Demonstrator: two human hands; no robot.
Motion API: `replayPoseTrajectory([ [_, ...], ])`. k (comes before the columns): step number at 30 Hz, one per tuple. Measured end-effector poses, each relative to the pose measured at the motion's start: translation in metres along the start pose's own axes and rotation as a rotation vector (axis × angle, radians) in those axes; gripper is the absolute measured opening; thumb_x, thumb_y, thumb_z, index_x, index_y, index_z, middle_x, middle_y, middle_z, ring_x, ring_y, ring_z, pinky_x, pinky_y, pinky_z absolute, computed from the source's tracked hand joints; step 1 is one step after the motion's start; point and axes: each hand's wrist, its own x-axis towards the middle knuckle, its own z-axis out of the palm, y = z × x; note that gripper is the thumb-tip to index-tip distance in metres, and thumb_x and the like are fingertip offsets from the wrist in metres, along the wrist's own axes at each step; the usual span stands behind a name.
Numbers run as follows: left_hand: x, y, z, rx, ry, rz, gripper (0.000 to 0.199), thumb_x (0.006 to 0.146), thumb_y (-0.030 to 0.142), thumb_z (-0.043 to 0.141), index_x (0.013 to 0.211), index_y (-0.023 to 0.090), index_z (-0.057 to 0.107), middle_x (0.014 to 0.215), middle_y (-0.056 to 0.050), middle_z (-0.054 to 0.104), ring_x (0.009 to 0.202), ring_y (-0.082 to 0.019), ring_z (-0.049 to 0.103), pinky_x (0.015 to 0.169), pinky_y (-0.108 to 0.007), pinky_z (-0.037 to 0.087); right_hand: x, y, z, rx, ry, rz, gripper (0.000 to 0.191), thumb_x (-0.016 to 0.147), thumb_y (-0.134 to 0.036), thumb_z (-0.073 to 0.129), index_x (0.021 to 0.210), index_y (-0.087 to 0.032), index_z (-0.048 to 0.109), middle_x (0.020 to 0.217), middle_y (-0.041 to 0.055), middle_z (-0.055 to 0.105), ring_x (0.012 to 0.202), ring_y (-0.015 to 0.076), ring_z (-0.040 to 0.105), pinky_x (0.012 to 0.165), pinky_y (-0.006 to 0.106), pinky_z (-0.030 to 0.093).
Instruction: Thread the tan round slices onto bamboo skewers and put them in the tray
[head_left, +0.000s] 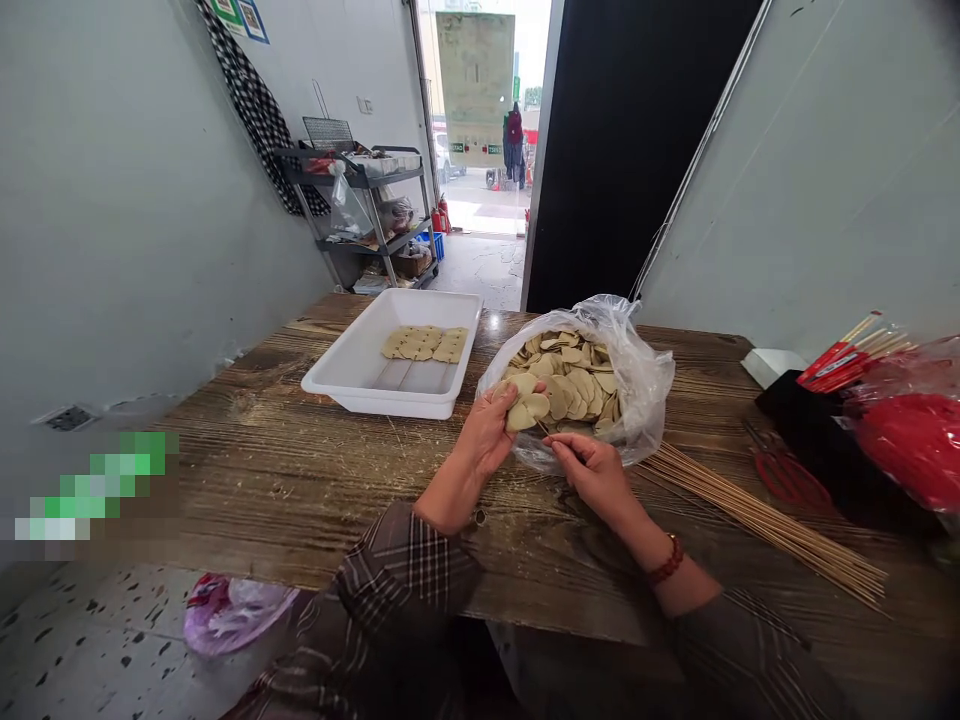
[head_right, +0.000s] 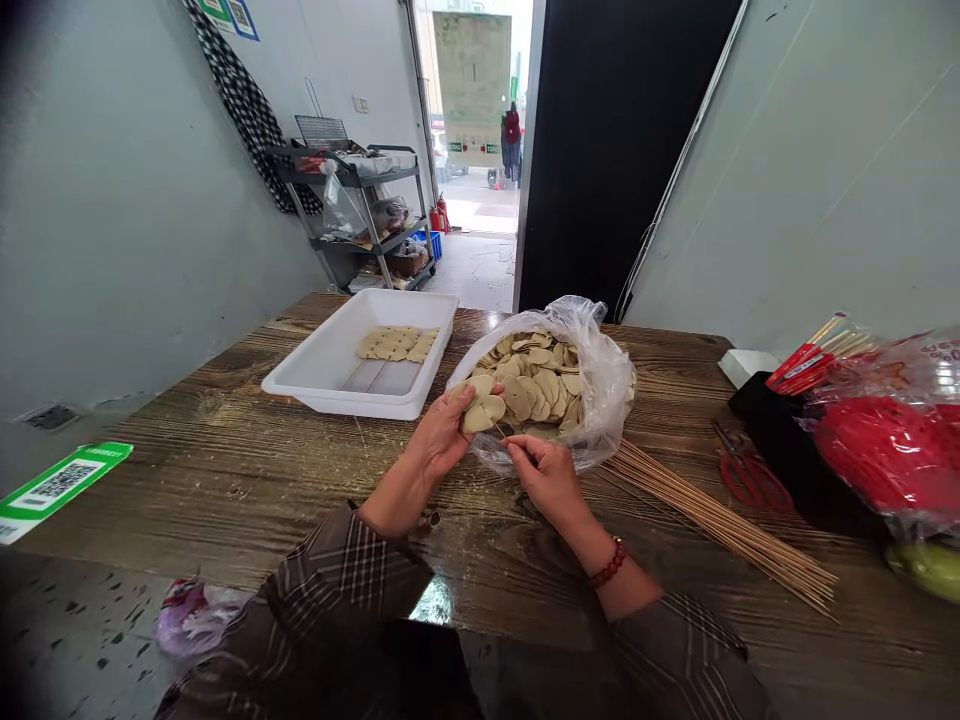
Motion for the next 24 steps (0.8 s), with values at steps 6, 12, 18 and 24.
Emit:
replayPoseTrajectory([
  [6,-0.002,-0.005,0.003,0.017,-0.003,-0.022,0.033,0.077,0.033,0.074,0.101,0.01,0.069,0.101,-0.014,0.074,0.084,-0.019,0.071,0.076,-0.027,0.056,0.001,-0.002,0.0,0.043,0.006,0.01,0.032,0.087,-0.04,0.056,0.093,-0.015,0.076,0.052,-0.0015,0.054,0.045,0.0114,0.041,0.044,0.023,0.031],
  [12,-0.005,-0.016,0.007,0.03,-0.031,-0.07,0.035,0.076,0.038,0.075,0.098,0.011,0.07,0.099,-0.014,0.074,0.083,-0.02,0.071,0.066,-0.025,0.054,0.003,-0.002,0.001,0.081,0.021,0.023,0.034,0.086,-0.045,0.057,0.089,-0.015,0.075,0.048,-0.0034,0.051,0.043,0.0112,0.042,0.044,0.024,0.032],
  [18,-0.007,-0.018,0.008,0.033,-0.073,-0.107,0.039,0.074,0.039,0.076,0.1,0.011,0.069,0.096,-0.012,0.074,0.082,-0.018,0.07,0.069,-0.024,0.054,0.005,-0.001,-0.002,0.088,0.024,0.006,0.033,0.087,-0.045,0.057,0.08,-0.016,0.071,0.046,-0.0042,0.049,0.042,0.0111,0.042,0.045,0.025,0.032],
  [24,0.002,-0.009,-0.003,0.081,-0.029,-0.042,0.041,0.077,0.044,0.073,0.104,0.014,0.065,0.099,-0.011,0.072,0.082,-0.017,0.069,0.075,-0.028,0.054,0.01,-0.008,-0.023,0.15,0.17,0.013,0.034,0.085,-0.048,0.059,0.083,-0.015,0.07,0.047,-0.0047,0.047,0.043,0.0103,0.039,0.044,0.024,0.031],
])
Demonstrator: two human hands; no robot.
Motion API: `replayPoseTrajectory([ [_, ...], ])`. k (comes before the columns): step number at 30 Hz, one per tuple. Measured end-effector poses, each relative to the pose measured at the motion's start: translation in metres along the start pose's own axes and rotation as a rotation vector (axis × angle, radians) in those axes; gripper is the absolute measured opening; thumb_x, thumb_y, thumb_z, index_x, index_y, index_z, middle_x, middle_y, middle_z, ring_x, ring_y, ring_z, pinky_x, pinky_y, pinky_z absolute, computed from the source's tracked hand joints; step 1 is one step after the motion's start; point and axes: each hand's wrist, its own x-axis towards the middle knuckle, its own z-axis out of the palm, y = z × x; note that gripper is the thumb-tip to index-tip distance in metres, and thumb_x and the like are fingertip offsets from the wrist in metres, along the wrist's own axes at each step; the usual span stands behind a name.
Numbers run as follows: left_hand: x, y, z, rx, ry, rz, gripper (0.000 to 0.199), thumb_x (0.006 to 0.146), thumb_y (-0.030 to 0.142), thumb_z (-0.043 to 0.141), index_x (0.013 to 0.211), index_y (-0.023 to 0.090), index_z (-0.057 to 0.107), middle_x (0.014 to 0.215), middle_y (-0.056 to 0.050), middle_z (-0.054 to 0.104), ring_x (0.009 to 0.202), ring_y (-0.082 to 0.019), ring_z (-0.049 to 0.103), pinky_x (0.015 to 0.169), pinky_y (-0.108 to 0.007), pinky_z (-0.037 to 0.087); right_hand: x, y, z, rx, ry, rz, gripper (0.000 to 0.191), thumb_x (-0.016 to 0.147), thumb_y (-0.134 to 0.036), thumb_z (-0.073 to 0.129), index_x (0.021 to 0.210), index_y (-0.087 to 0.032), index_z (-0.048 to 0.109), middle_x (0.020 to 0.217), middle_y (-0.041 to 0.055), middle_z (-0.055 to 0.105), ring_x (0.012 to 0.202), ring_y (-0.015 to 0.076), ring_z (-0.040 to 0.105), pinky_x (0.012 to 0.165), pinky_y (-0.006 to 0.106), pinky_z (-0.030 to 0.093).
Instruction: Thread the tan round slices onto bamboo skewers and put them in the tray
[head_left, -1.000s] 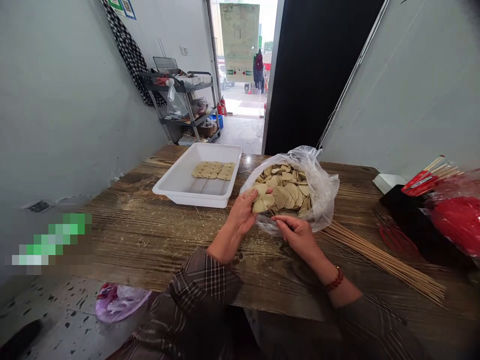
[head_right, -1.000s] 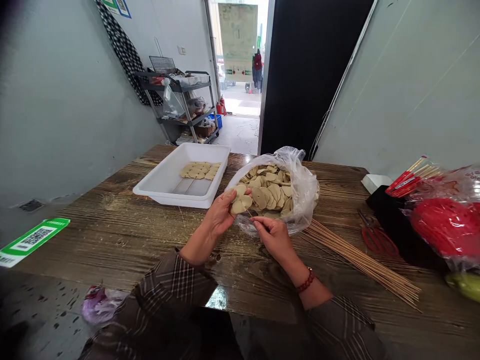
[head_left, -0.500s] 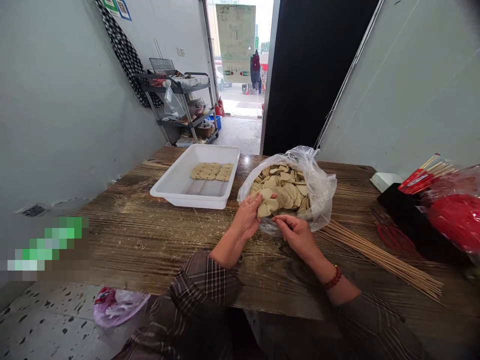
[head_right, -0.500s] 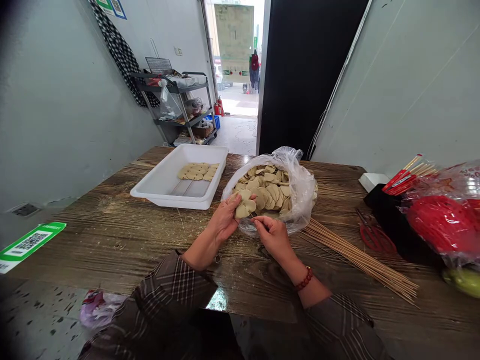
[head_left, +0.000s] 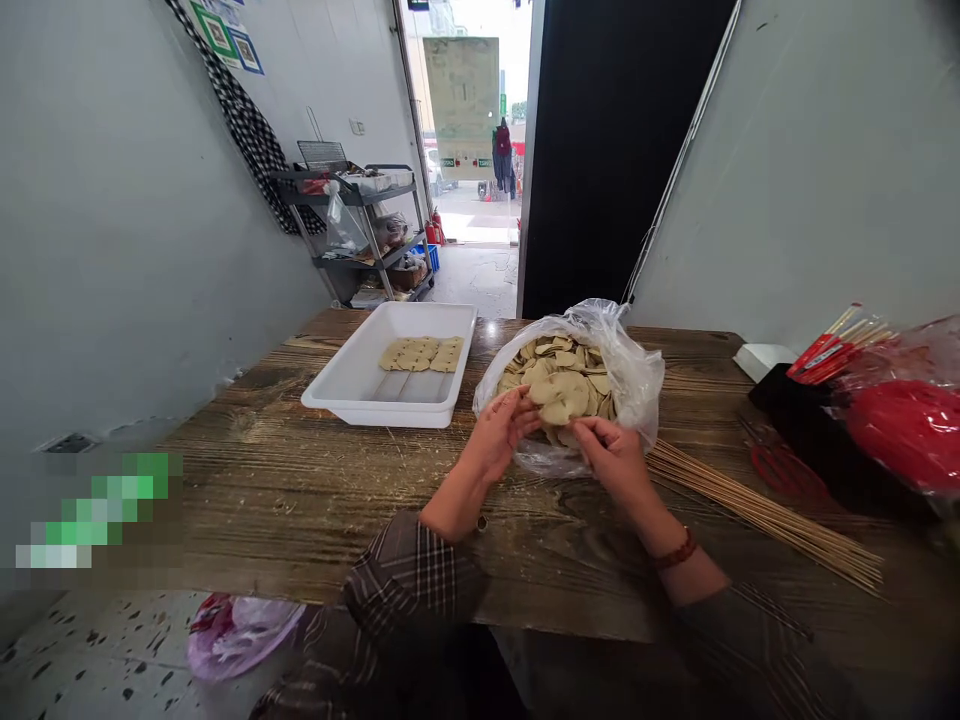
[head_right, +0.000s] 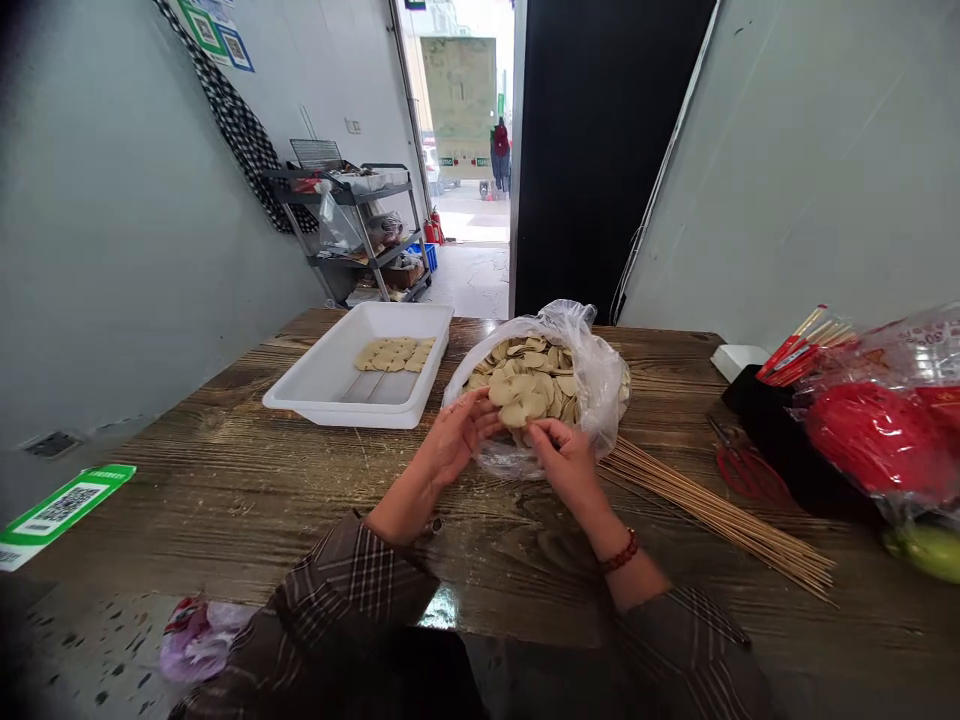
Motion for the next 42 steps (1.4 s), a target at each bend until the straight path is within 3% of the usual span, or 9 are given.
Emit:
replayPoseTrajectory([
  [6,0.014,-0.002,-0.01,0.408,0.127,0.251,0.033,0.077,0.039,0.071,0.099,0.014,0.067,0.09,-0.008,0.071,0.074,-0.015,0.065,0.07,-0.028,0.05,0.01,-0.009,-0.019,0.109,0.216,0.02,0.041,0.082,-0.053,0.061,0.089,-0.014,0.07,0.048,-0.0055,0.046,0.041,0.0087,0.035,0.04,0.023,0.028],
  [12,0.03,-0.002,-0.002,1.194,0.078,0.526,0.027,0.079,0.017,0.061,0.104,0.018,0.069,0.102,-0.01,0.069,0.096,-0.024,0.061,0.091,-0.038,0.045,0.013,-0.003,-0.017,0.109,0.202,0.015,0.043,0.081,-0.054,0.061,0.089,-0.013,0.071,0.048,-0.0057,0.046,0.04,0.0078,0.034,0.038,0.022,0.026],
  [17,0.039,0.002,0.006,1.64,-0.037,0.594,0.043,0.079,0.014,0.055,0.122,0.017,0.061,0.127,-0.014,0.06,0.116,-0.031,0.051,0.102,-0.044,0.038,0.014,0.0,-0.016,0.082,0.189,0.009,0.041,0.083,-0.053,0.059,0.087,-0.014,0.071,0.048,-0.0059,0.045,0.041,0.0083,0.035,0.041,0.022,0.027],
  [22,0.041,0.006,0.008,1.765,-0.05,0.597,0.041,0.076,0.013,0.056,0.117,0.019,0.062,0.114,-0.014,0.06,0.109,-0.03,0.052,0.096,-0.043,0.04,0.016,0.004,-0.014,0.081,0.169,-0.014,0.04,0.083,-0.052,0.059,0.085,-0.013,0.071,0.046,-0.0052,0.047,0.043,0.0096,0.039,0.045,0.023,0.03],
  [27,0.038,0.011,0.007,1.737,0.008,0.553,0.014,0.075,0.013,0.055,0.086,0.019,0.061,0.094,-0.009,0.059,0.094,-0.025,0.055,0.084,-0.038,0.044,0.018,0.008,-0.011,0.105,0.15,-0.024,0.043,0.082,-0.055,0.059,0.085,-0.014,0.072,0.046,-0.0051,0.047,0.042,0.0102,0.039,0.044,0.023,0.031],
  [30,0.035,0.017,0.006,1.577,-0.043,0.498,0.009,0.071,0.012,0.057,0.067,0.019,0.053,0.08,-0.004,0.056,0.084,-0.02,0.054,0.076,-0.033,0.044,0.017,0.008,-0.01,0.118,0.16,-0.039,0.045,0.081,-0.055,0.06,0.086,-0.013,0.072,0.046,-0.0048,0.048,0.043,0.0108,0.041,0.044,0.023,0.031],
  [33,0.032,0.025,0.005,1.225,-0.084,0.416,0.012,0.069,0.014,0.06,0.065,0.018,0.05,0.072,0.0,0.056,0.074,-0.015,0.054,0.07,-0.028,0.045,0.016,0.005,-0.01,0.141,0.156,-0.03,0.044,0.081,-0.055,0.061,0.086,-0.013,0.072,0.047,-0.0049,0.048,0.043,0.01,0.039,0.043,0.023,0.03],
  [36,0.029,0.033,0.001,0.759,0.0,0.282,0.017,0.07,0.022,0.067,0.07,0.017,0.05,0.065,0.003,0.055,0.062,-0.011,0.055,0.062,-0.025,0.047,0.012,0.001,-0.011,0.152,0.139,-0.017,0.042,0.081,-0.053,0.061,0.087,-0.013,0.072,0.047,-0.0051,0.047,0.043,0.0093,0.038,0.042,0.022,0.028],
  [42,0.028,0.035,-0.005,0.175,0.126,0.098,0.036,0.059,0.017,0.08,0.09,0.013,0.06,0.082,-0.003,0.068,0.064,-0.012,0.065,0.059,-0.023,0.054,0.005,-0.012,-0.012,0.142,0.074,0.037,0.043,0.08,-0.054,0.062,0.089,-0.013,0.071,0.045,-0.0058,0.046,0.039,0.0082,0.035,0.037,0.021,0.026],
])
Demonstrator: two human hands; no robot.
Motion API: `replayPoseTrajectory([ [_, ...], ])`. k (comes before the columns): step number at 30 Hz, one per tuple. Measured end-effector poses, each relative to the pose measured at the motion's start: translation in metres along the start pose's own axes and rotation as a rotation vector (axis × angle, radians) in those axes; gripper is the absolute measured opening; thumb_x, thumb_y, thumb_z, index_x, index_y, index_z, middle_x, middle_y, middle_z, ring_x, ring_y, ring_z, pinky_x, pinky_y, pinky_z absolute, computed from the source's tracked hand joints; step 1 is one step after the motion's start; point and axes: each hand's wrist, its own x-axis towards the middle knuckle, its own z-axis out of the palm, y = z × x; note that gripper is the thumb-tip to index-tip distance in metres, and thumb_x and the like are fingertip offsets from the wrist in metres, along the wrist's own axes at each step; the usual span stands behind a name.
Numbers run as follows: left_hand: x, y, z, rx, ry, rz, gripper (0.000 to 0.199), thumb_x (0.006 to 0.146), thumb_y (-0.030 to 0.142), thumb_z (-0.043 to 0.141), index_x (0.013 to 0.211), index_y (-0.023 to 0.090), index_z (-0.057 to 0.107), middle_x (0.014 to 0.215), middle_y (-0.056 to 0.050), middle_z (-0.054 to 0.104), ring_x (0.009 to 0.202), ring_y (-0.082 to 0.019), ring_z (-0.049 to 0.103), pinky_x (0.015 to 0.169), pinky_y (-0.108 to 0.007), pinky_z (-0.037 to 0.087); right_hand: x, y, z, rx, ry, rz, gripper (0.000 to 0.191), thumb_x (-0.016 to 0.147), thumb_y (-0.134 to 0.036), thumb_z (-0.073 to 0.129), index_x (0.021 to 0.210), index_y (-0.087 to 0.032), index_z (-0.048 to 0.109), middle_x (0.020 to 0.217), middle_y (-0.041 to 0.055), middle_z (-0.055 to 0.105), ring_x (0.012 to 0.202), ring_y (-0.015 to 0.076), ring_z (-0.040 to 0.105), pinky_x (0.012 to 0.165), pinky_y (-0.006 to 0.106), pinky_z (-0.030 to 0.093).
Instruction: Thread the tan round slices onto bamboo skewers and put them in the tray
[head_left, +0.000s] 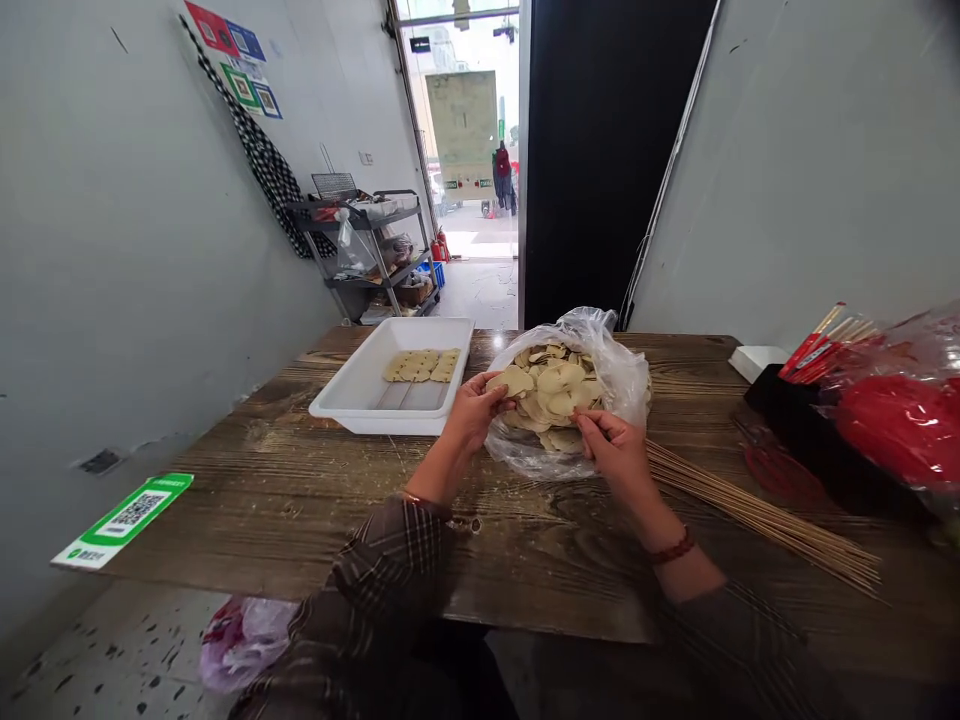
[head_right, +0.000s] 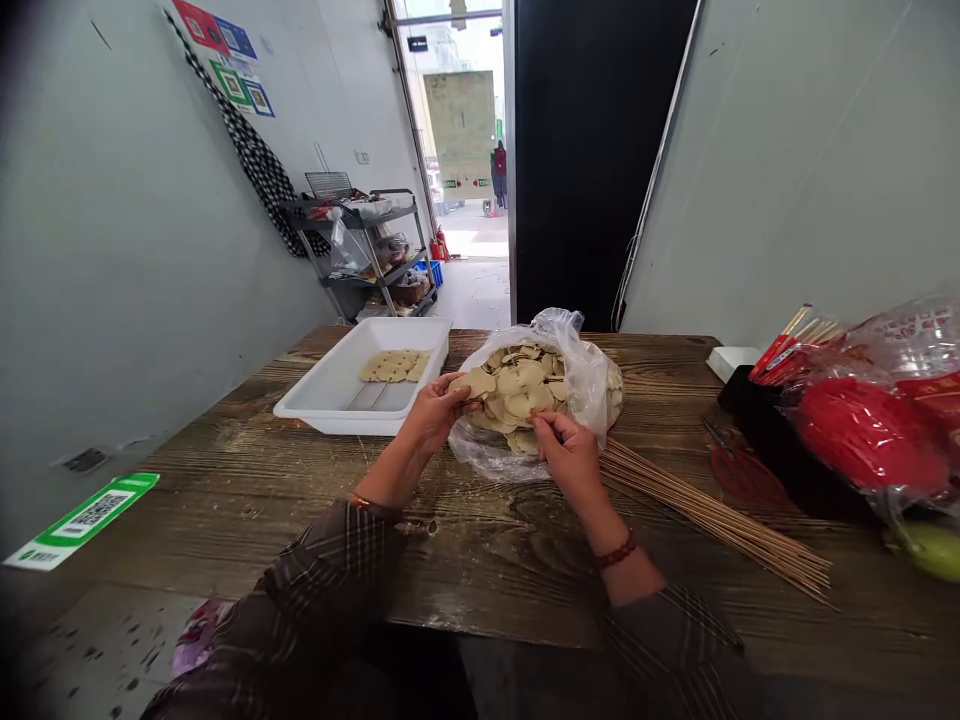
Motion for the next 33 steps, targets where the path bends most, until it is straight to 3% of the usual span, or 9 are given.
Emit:
replayPoseTrajectory([
  [8,-0.006,-0.006,-0.008,-0.183,0.018,-0.031,0.031,0.064,0.019,0.08,0.09,0.013,0.064,0.089,-0.005,0.07,0.073,-0.013,0.068,0.065,-0.024,0.056,-0.011,0.004,0.014,-0.14,-0.201,-0.016,0.035,0.083,-0.046,0.06,0.083,-0.014,0.072,0.043,-0.0056,0.045,0.038,0.0081,0.037,0.039,0.022,0.029],
  [12,-0.008,-0.01,-0.01,-0.106,0.002,0.015,0.033,0.067,0.022,0.077,0.095,0.014,0.063,0.089,-0.003,0.069,0.073,-0.014,0.067,0.069,-0.029,0.057,-0.013,0.006,0.01,-0.152,-0.152,0.01,0.033,0.084,-0.044,0.06,0.086,-0.014,0.072,0.046,-0.0053,0.047,0.039,0.0085,0.04,0.04,0.022,0.031],
  [14,-0.01,-0.015,-0.009,0.03,-0.027,0.039,0.026,0.071,0.022,0.071,0.095,0.016,0.061,0.081,0.0,0.067,0.069,-0.013,0.063,0.068,-0.03,0.056,-0.012,0.007,0.004,-0.134,-0.104,0.037,0.033,0.086,-0.045,0.06,0.091,-0.014,0.071,0.046,-0.0061,0.047,0.038,0.008,0.039,0.038,0.021,0.03],
  [17,-0.011,-0.026,-0.006,0.444,-0.04,0.164,0.011,0.074,0.016,0.061,0.086,0.017,0.06,0.068,0.003,0.061,0.064,-0.013,0.058,0.069,-0.031,0.052,-0.01,0.008,-0.005,-0.089,-0.041,0.076,0.034,0.087,-0.046,0.061,0.096,-0.015,0.07,0.047,-0.007,0.047,0.036,0.0072,0.037,0.036,0.02,0.028],
  [20,-0.013,-0.033,-0.005,0.808,-0.024,0.355,0.013,0.074,0.008,0.053,0.08,0.019,0.058,0.079,-0.001,0.064,0.078,-0.017,0.06,0.079,-0.033,0.049,-0.008,0.011,-0.008,-0.027,-0.006,0.08,0.033,0.086,-0.046,0.063,0.097,-0.015,0.07,0.048,-0.0071,0.047,0.037,0.0072,0.038,0.034,0.019,0.028],
  [23,-0.015,-0.036,-0.004,0.99,-0.061,0.528,0.017,0.073,0.005,0.05,0.079,0.019,0.058,0.093,-0.005,0.064,0.095,-0.02,0.058,0.086,-0.034,0.046,-0.005,0.013,-0.006,0.017,0.017,0.086,0.034,0.084,-0.046,0.065,0.097,-0.015,0.07,0.047,-0.0075,0.047,0.037,0.0069,0.036,0.034,0.019,0.027],
  [25,-0.017,-0.037,-0.003,1.089,-0.084,0.584,0.015,0.073,0.006,0.051,0.077,0.019,0.057,0.091,-0.006,0.061,0.094,-0.021,0.057,0.084,-0.034,0.045,-0.003,0.013,-0.005,0.036,0.036,0.093,0.035,0.083,-0.046,0.066,0.096,-0.014,0.07,0.046,-0.0078,0.046,0.037,0.0068,0.036,0.034,0.019,0.026],
  [29,-0.018,-0.037,-0.001,1.072,-0.089,0.521,0.012,0.072,0.008,0.05,0.073,0.019,0.055,0.078,-0.003,0.057,0.082,-0.018,0.053,0.077,-0.031,0.042,0.0,0.013,-0.005,0.045,0.053,0.076,0.036,0.082,-0.048,0.066,0.092,-0.014,0.07,0.045,-0.0075,0.046,0.036,0.0065,0.035,0.034,0.019,0.026],
  [33,-0.016,-0.035,-0.001,0.749,-0.038,0.318,0.005,0.07,0.014,0.055,0.071,0.018,0.056,0.069,0.002,0.053,0.066,-0.012,0.048,0.062,-0.024,0.038,0.001,0.011,-0.006,0.031,0.044,0.061,0.036,0.082,-0.049,0.064,0.089,-0.014,0.07,0.045,-0.0071,0.047,0.035,0.0061,0.035,0.034,0.019,0.025],
])
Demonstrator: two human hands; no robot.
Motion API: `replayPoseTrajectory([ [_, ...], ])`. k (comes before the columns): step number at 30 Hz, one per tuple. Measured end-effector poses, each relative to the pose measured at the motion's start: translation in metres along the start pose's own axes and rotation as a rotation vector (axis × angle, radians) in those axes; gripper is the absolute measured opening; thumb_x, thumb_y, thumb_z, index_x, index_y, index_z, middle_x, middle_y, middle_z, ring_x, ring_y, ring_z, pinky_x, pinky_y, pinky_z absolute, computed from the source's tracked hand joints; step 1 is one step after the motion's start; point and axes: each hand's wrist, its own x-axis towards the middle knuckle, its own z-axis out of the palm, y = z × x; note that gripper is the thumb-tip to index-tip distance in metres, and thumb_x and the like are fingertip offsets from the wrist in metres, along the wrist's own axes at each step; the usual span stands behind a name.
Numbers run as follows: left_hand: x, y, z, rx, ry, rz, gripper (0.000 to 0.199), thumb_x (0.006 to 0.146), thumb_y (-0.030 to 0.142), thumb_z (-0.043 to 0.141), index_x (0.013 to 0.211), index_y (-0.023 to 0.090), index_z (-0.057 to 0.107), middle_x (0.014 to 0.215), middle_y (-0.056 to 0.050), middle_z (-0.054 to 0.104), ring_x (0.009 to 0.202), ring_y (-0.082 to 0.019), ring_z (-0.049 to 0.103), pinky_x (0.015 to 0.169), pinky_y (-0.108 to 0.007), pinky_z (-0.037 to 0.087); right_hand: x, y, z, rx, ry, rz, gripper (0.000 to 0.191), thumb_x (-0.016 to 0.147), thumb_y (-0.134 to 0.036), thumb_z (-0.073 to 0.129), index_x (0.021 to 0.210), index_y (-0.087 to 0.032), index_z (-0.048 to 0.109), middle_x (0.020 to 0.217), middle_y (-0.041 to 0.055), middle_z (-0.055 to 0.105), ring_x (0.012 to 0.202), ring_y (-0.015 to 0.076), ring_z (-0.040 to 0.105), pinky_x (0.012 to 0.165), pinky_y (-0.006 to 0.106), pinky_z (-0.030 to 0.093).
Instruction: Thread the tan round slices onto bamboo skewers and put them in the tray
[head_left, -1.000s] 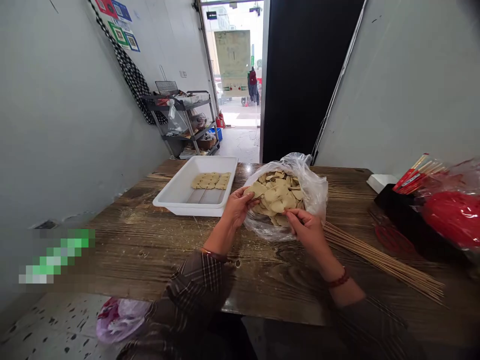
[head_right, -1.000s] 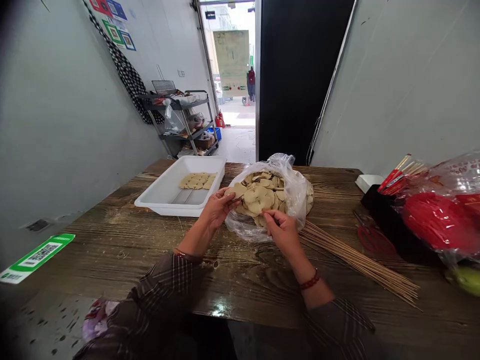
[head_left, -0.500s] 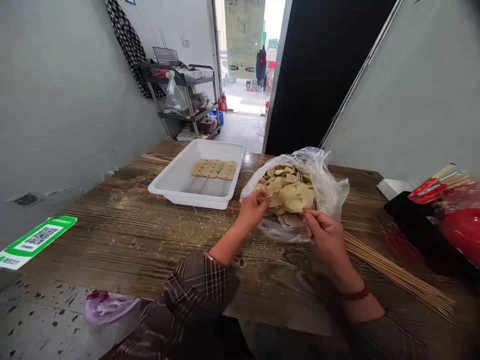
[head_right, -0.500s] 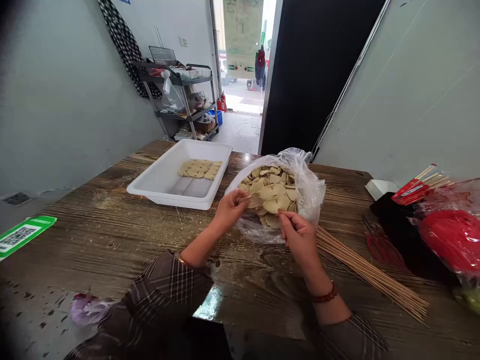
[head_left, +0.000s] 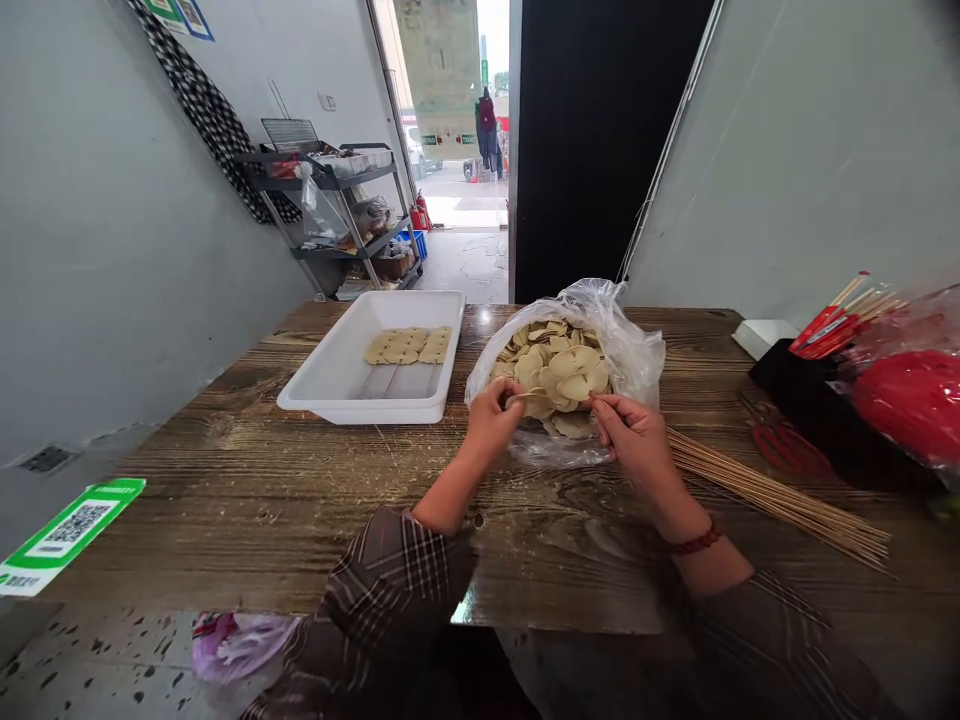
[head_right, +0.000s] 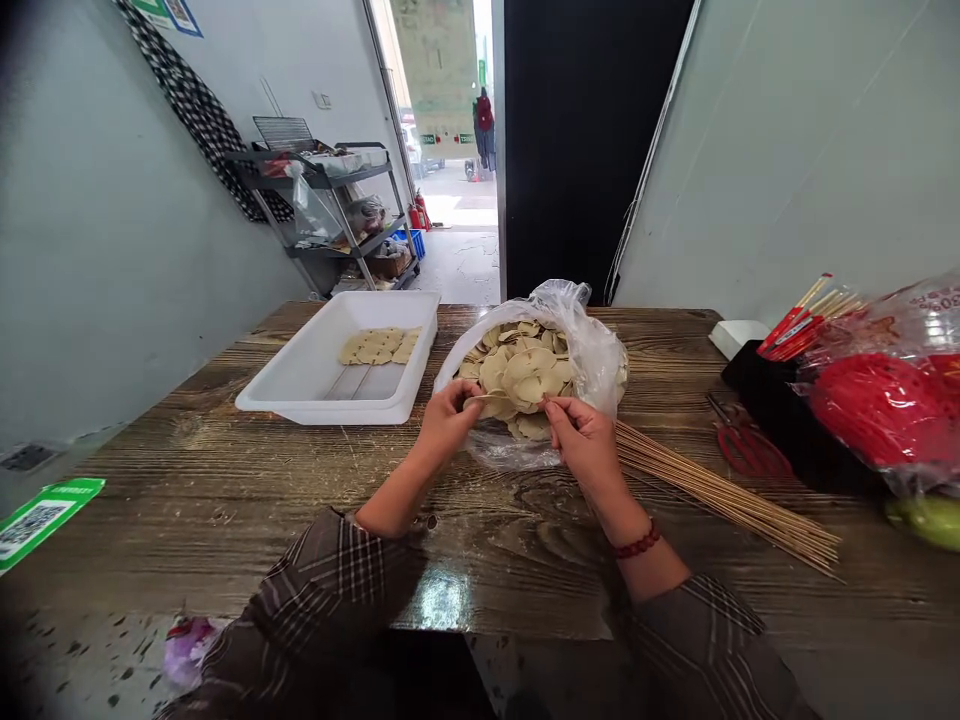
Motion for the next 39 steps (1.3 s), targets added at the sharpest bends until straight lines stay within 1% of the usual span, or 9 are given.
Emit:
replayPoseTrajectory([
  [4,0.001,0.002,-0.002,-0.403,0.017,-0.227,0.01,0.065,0.022,0.064,0.07,0.017,0.057,0.063,0.004,0.05,0.053,-0.008,0.04,0.048,-0.02,0.03,0.0,0.0,0.0,-0.011,-0.014,0.01,0.039,0.083,-0.051,0.063,0.09,-0.013,0.07,0.046,-0.0066,0.047,0.036,0.0065,0.035,0.034,0.02,0.025],
  [7,0.001,0.004,-0.004,-0.535,0.02,-0.287,0.016,0.061,0.022,0.069,0.069,0.016,0.057,0.062,0.005,0.052,0.049,-0.006,0.038,0.044,-0.019,0.028,-0.001,0.0,0.0,-0.009,-0.009,0.011,0.039,0.083,-0.051,0.064,0.091,-0.014,0.071,0.046,-0.0064,0.047,0.037,0.0069,0.035,0.034,0.02,0.025],
  [12,0.002,0.004,-0.005,-0.573,0.009,-0.312,0.02,0.06,0.024,0.071,0.071,0.016,0.057,0.072,0.0,0.065,0.053,-0.007,0.044,0.044,-0.019,0.029,-0.001,-0.001,0.0,0.0,-0.019,-0.001,0.038,0.083,-0.049,0.064,0.092,-0.013,0.071,0.046,-0.0065,0.047,0.037,0.0064,0.034,0.035,0.019,0.025],
  [18,0.002,0.004,-0.009,-0.342,0.087,-0.217,0.012,0.064,0.019,0.066,0.073,0.016,0.06,0.053,0.007,0.048,0.049,-0.006,0.039,0.047,-0.019,0.028,0.0,-0.003,0.0,0.008,-0.002,0.003,0.04,0.081,-0.051,0.064,0.09,-0.013,0.071,0.045,-0.0065,0.047,0.036,0.0066,0.034,0.034,0.02,0.025],
  [20,0.002,0.005,-0.01,-0.309,0.092,-0.187,0.014,0.065,0.019,0.066,0.078,0.015,0.065,0.054,0.006,0.05,0.05,-0.006,0.039,0.049,-0.018,0.03,-0.001,-0.003,0.0,0.008,-0.003,-0.001,0.04,0.081,-0.052,0.064,0.09,-0.013,0.071,0.045,-0.0067,0.046,0.036,0.0065,0.034,0.034,0.02,0.024],
  [25,0.003,0.009,-0.014,-0.603,0.065,-0.284,0.026,0.062,0.027,0.075,0.084,0.013,0.067,0.072,0.0,0.065,0.06,-0.01,0.055,0.055,-0.021,0.045,-0.008,-0.007,0.002,-0.027,-0.075,0.024,0.039,0.083,-0.051,0.063,0.091,-0.014,0.071,0.045,-0.0068,0.046,0.036,0.007,0.035,0.034,0.02,0.025],
  [29,0.006,0.01,-0.021,-0.824,0.1,-0.348,0.034,0.056,0.025,0.082,0.083,0.013,0.065,0.079,-0.001,0.068,0.067,-0.012,0.062,0.063,-0.025,0.053,-0.017,-0.012,0.008,-0.106,-0.188,0.044,0.04,0.083,-0.052,0.061,0.092,-0.014,0.072,0.044,-0.0064,0.047,0.035,0.007,0.035,0.034,0.02,0.026],
  [33,0.007,0.011,-0.024,-0.879,0.139,-0.322,0.036,0.055,0.021,0.083,0.085,0.014,0.064,0.082,-0.002,0.069,0.072,-0.013,0.065,0.067,-0.027,0.056,-0.022,-0.012,0.015,-0.182,-0.294,0.067,0.041,0.081,-0.052,0.061,0.09,-0.013,0.074,0.043,-0.0056,0.047,0.034,0.0068,0.035,0.034,0.02,0.027],
  [39,0.006,0.016,-0.024,-0.87,0.18,-0.28,0.034,0.057,0.021,0.081,0.086,0.014,0.064,0.08,-0.001,0.069,0.07,-0.014,0.065,0.065,-0.028,0.057,-0.026,-0.009,0.01,-0.233,-0.331,0.068,0.039,0.086,-0.047,0.058,0.097,-0.013,0.073,0.046,-0.0051,0.049,0.035,0.0068,0.037,0.037,0.02,0.028],
])
